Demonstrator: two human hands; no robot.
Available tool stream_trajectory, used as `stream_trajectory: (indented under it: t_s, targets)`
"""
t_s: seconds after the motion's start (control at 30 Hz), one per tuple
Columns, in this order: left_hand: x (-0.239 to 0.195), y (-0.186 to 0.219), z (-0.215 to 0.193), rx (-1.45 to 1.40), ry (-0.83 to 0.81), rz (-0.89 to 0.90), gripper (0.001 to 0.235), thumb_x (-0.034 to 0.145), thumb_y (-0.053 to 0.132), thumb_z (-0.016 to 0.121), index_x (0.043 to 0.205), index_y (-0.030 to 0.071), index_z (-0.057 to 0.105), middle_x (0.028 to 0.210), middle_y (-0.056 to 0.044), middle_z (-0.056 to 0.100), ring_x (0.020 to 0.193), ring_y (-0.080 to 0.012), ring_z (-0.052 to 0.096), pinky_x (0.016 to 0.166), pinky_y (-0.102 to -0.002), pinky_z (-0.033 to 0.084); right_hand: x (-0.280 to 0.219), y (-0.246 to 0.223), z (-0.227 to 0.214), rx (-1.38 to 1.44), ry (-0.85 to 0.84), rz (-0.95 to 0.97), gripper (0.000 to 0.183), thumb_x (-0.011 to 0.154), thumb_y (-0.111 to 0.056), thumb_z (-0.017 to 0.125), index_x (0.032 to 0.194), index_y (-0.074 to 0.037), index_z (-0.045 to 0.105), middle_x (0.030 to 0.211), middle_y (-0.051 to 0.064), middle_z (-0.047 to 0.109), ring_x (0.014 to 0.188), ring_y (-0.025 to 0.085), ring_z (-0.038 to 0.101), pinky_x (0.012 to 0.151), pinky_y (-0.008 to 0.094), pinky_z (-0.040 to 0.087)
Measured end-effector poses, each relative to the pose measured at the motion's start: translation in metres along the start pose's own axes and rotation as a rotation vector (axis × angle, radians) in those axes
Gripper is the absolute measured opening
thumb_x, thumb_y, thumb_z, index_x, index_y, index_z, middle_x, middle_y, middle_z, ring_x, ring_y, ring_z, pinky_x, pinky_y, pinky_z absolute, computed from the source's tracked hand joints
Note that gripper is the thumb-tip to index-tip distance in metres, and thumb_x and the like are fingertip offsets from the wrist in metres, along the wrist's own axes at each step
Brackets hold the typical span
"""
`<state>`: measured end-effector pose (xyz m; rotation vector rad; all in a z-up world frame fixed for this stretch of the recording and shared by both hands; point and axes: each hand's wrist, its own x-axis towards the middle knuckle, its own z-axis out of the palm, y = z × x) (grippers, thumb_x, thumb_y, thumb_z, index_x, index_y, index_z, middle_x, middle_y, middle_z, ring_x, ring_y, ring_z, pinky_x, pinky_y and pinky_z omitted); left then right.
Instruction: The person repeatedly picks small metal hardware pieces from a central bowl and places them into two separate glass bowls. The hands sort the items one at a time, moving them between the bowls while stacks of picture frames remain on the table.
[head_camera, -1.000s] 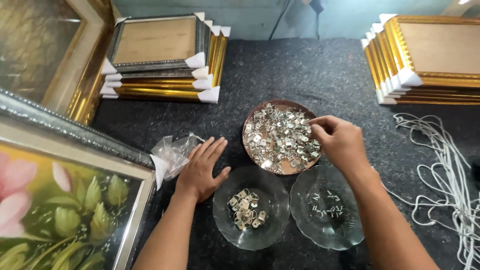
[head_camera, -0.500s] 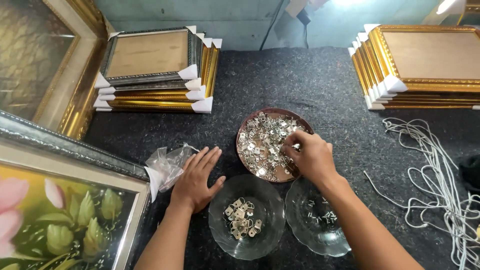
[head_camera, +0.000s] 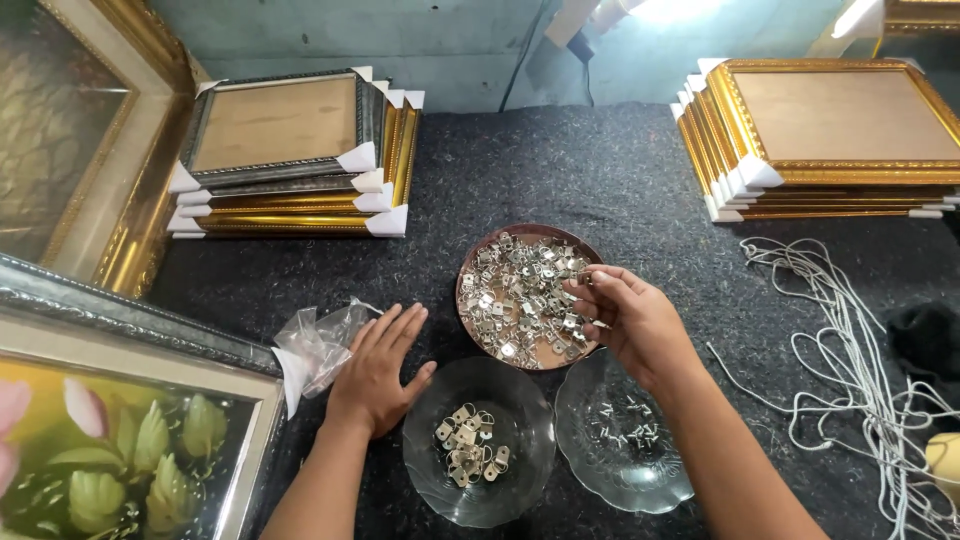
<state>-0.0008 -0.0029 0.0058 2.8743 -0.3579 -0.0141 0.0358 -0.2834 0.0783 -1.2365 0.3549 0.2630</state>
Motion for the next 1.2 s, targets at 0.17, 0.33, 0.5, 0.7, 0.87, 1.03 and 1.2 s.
stream_trajectory:
  t_s: [0.17,0.33,0.5,0.7,0.87,1.03,1.2]
  targets:
    - [0.000,0.000,0.000,0.008,-0.012,-0.005,0.061,0.081,0.049,0.040,0.136,0.026,0.027,0.138,0.007,0.032,0.129,-0.0162,0.025,0.108,-0.035,0.017,0.000,0.002,0.001,-0.002,-0.011,0.000,0.020,0.084,-0.021,0.053,0.101,-0.009,0.055,0.085,0.009,0.066,0.072,0.015,0.063,0.056,0.026,0.051]
    - [0.001,0.002,-0.003,0.009,-0.036,-0.023,0.061,0.082,0.049,0.039,0.137,0.026,0.025,0.138,0.007,0.031,0.130,-0.0161,0.024,0.108,-0.036,0.017,-0.011,0.000,0.017,-0.004,-0.048,0.011,0.019,0.085,-0.019,0.053,0.100,-0.009,0.054,0.085,0.012,0.066,0.072,0.016,0.063,0.056,0.027,0.051]
    - [0.001,-0.002,0.003,0.007,0.009,0.016,0.062,0.082,0.050,0.038,0.137,0.025,0.026,0.138,0.004,0.032,0.129,-0.0186,0.026,0.107,-0.038,0.019,-0.045,-0.008,0.048,-0.132,-0.107,0.039,0.020,0.084,-0.017,0.052,0.100,-0.006,0.056,0.087,0.014,0.065,0.076,0.020,0.063,0.056,0.029,0.050]
    - [0.001,-0.008,0.012,-0.012,0.069,0.042,0.062,0.080,0.050,0.040,0.136,0.025,0.028,0.137,0.005,0.035,0.128,-0.0188,0.029,0.106,-0.038,0.021,-0.068,-0.010,0.066,-0.451,-0.317,-0.051,0.022,0.081,-0.014,0.054,0.092,-0.001,0.068,0.081,0.012,0.068,0.077,0.017,0.064,0.057,0.024,0.051]
    - [-0.001,-0.008,0.011,-0.026,0.086,0.048,0.063,0.080,0.049,0.042,0.136,0.023,0.030,0.136,0.004,0.037,0.128,-0.0192,0.030,0.106,-0.038,0.022,-0.070,-0.013,0.067,-0.501,-0.332,-0.091,0.024,0.081,-0.015,0.054,0.096,-0.001,0.067,0.081,0.011,0.068,0.076,0.016,0.063,0.056,0.023,0.049]
    - [-0.001,-0.008,0.011,-0.033,0.086,0.048,0.063,0.079,0.049,0.043,0.136,0.023,0.030,0.136,0.004,0.037,0.128,-0.0190,0.031,0.106,-0.038,0.022,-0.061,-0.018,0.062,-0.523,-0.257,-0.099,0.025,0.082,-0.016,0.053,0.100,-0.003,0.065,0.085,0.009,0.068,0.075,0.015,0.062,0.058,0.024,0.049]
    - [0.000,-0.007,0.008,-0.046,0.082,0.053,0.063,0.079,0.049,0.042,0.135,0.023,0.031,0.135,0.003,0.038,0.127,-0.0201,0.031,0.105,-0.039,0.023,-0.045,-0.029,0.048,-0.548,-0.122,-0.193,0.023,0.083,-0.016,0.054,0.100,-0.004,0.063,0.088,0.011,0.066,0.076,0.017,0.061,0.056,0.025,0.047]
